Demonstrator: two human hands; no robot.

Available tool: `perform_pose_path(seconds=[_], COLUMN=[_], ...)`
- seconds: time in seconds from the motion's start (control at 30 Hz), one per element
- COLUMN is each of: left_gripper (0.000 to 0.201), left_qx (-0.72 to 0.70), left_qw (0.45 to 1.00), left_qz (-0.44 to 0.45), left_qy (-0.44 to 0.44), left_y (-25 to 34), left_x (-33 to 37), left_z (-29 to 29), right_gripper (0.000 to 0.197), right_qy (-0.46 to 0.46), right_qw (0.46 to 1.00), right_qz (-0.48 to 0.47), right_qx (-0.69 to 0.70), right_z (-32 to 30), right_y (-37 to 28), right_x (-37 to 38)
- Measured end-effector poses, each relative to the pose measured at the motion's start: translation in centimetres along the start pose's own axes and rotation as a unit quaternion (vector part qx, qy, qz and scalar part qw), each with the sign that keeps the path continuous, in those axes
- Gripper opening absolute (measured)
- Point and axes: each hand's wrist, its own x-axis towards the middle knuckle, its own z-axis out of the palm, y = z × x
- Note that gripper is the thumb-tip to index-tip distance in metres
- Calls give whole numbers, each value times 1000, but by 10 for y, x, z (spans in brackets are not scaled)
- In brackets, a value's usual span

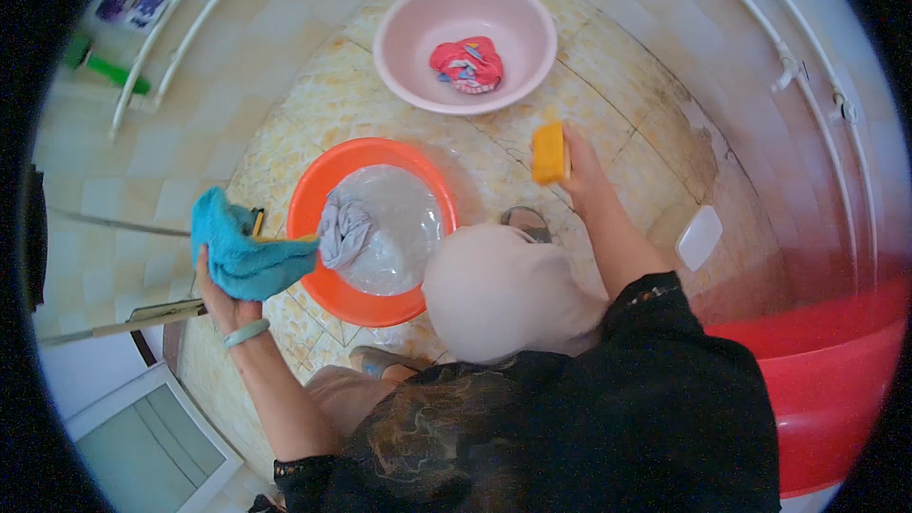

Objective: Hand-wash clothes in a basin using soap.

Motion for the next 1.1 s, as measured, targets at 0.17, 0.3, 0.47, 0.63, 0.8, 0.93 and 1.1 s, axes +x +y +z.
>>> perform_pose_path(seconds=[0.17, 0.3, 0.47, 0.63, 0.8, 0.93, 1.1], left_gripper=[43, 40, 37, 36, 36, 36, 36], left_qx=[53, 60, 74, 63, 73, 74, 58], left_qw=[998, 998, 996, 997, 996, 996, 998], left_qz=[19, -5, -17, -20, -35, -32, -27], left_qy=[39, 30, 41, 50, 26, 28, 10], left_y=[-3, -4, -15, -19, -15, -14, -7], left_x=[9, 7, 15, 10, 6, 7, 2], left_z=[-5, 5, 6, 16, 8, 6, 5], right_gripper=[29, 29, 39, 39, 41, 38, 36], right_qy=[181, 132, 114, 161, 182, 170, 180], right_qw=[982, 989, 992, 986, 983, 985, 983], right_qz=[58, 52, -8, 0, -4, 0, -28], right_qx=[22, 40, 60, 44, 27, 4, -32], right_z=[-99, -97, -86, -81, -83, -91, -102], right_y=[45, 40, 33, 32, 36, 38, 43], right_x=[-3, 27, 58, 69, 73, 71, 66])
